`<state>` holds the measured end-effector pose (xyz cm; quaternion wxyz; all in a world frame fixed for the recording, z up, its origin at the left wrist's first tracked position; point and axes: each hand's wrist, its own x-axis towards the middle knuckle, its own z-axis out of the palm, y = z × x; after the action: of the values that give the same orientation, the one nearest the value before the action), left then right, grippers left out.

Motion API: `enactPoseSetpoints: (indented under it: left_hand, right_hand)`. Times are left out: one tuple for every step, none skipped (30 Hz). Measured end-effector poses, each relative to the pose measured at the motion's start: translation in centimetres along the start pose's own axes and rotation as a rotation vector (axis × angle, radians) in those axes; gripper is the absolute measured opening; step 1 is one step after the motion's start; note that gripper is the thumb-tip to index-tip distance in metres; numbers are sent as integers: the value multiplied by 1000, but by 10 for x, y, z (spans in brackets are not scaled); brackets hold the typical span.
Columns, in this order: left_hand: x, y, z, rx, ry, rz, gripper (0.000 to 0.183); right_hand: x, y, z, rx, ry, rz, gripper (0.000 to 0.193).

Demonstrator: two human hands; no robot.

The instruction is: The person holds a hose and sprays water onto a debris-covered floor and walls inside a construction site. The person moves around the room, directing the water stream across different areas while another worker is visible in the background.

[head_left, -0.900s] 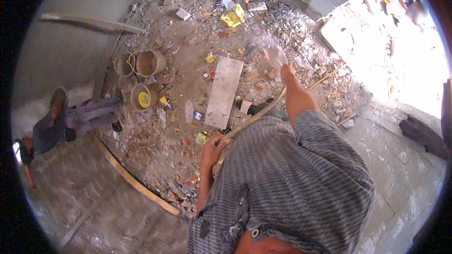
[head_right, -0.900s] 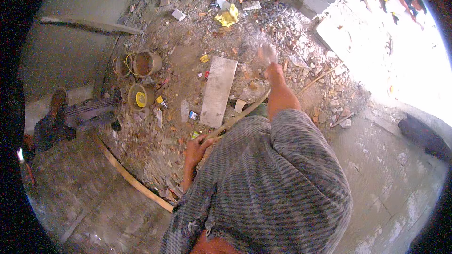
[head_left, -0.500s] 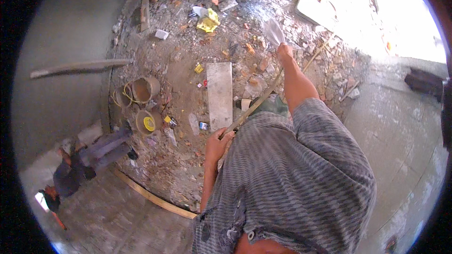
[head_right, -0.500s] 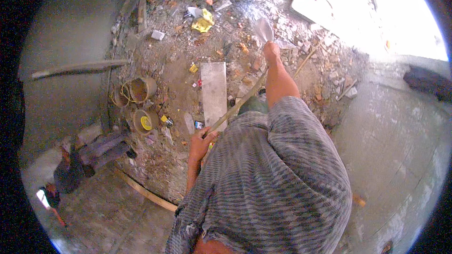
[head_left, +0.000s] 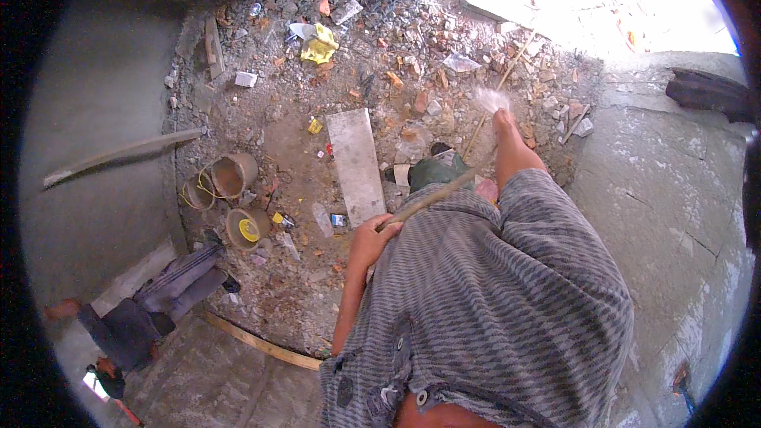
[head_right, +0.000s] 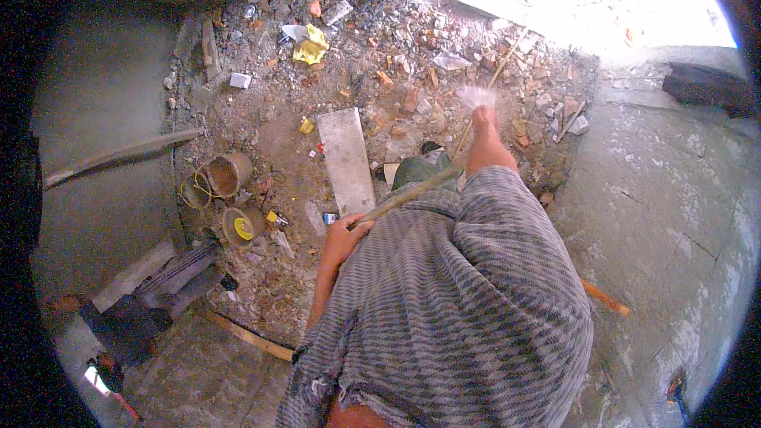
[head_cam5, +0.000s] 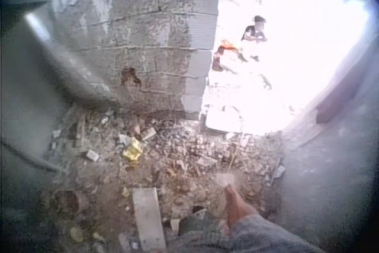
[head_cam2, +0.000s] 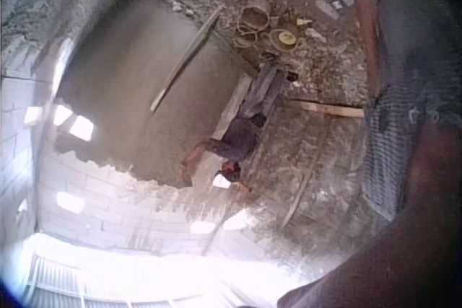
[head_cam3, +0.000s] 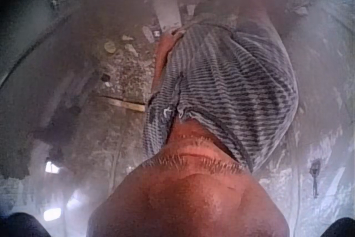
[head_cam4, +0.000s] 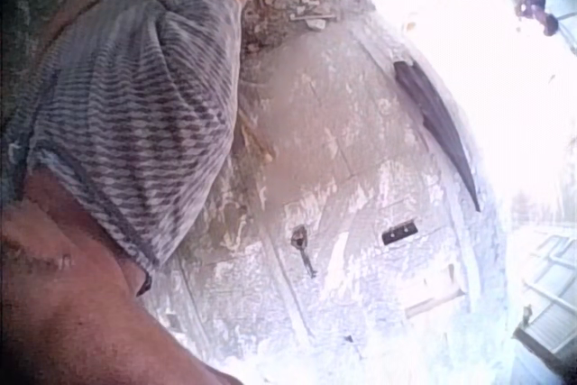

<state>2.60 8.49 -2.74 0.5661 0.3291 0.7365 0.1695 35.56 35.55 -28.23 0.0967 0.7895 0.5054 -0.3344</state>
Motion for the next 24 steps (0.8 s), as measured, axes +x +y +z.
enactPoseSetpoints:
  left_hand:
    - [-1, -2, -1, 3, 17, 6, 43]
    - [-2, -4, -4, 6, 44, 1, 44]
    - [-6, -7, -5, -1, 71, -14, 44]
    - [-11, -10, -8, -13, 110, -41, 45]
    - [-17, -12, -9, -41, 159, -68, 45]
    - [-23, -15, -10, -83, 184, -79, 46]
    - [-31, -19, -11, -141, 220, -90, 46]
    - [-41, -22, -7, -192, 257, -129, 46]
    - [-53, -24, -2, -147, 372, -99, 43]
    - [-64, -26, 6, -209, 430, -121, 42]
    - [-75, -27, 15, -262, 488, -156, 41]
    - [-84, -28, 24, -316, 555, -173, 39]
    - [-95, -28, 37, -357, 593, -252, 38]
    - [-101, -26, 48, -402, 635, -310, 38]
    - [-110, -25, 63, -444, 700, -343, 37]
    - [-112, -22, 78, -501, 745, -381, 37]
    - [-113, -17, 97, -562, 815, -400, 37]
    - [-115, -10, 117, -643, 866, -473, 37]
    - [-115, -2, 138, -673, 939, -489, 37]
    - [-111, 8, 157, -730, 977, -549, 37]
    - [-107, 23, 179, -795, 993, -635, 36]
    - [-99, 44, 200, -888, 1089, -660, 36]
    - [-91, 65, 218, -976, 1169, -704, 35]
    - [-81, 85, 233, -1036, 1274, -715, 35]
  right_hand:
    - [12, -11, 6, -52, 9, -68, 31]
    - [24, -32, 16, -133, 11, -116, 30]
    - [36, -62, 25, -119, -19, -192, 32]
    - [42, -87, 32, -140, -57, -251, 34]
    - [43, -106, 35, -38, -41, -239, 33]
    - [41, -131, 40, 29, 5, -245, 32]
    - [36, -155, 42, -1, -46, -302, 30]
    - [27, -181, 46, -66, -68, -376, 27]
    - [16, -204, 52, -124, -83, -498, 26]
    - [6, -228, 59, -346, -109, -641, 25]
    - [-4, -246, 69, -565, -126, -829, 25]
    - [-11, -264, 81, -737, -123, -1079, 26]
    - [-21, -280, 98, -694, -128, -980, 27]
    - [-27, -294, 114, -769, -180, -1006, 28]
    - [-37, -302, 133, -842, -234, -1039, 29]
    - [-49, -310, 153, -828, -162, -1168, 27]
    - [-62, -315, 171, -793, -82, -1473, 27]
    - [-73, -323, 184, -812, -159, -1467, 27]
    - [-83, -328, 191, -837, -237, -1466, 28]
    - [-94, -334, 198, -879, -310, -1462, 30]
    - [-109, -335, 208, -892, -344, -1606, 29]
    - [-119, -338, 213, -904, -380, -1739, 29]
    - [-132, -339, 223, -917, -402, -1826, 30]
    - [-143, -340, 231, -845, -587, -1815, 30]
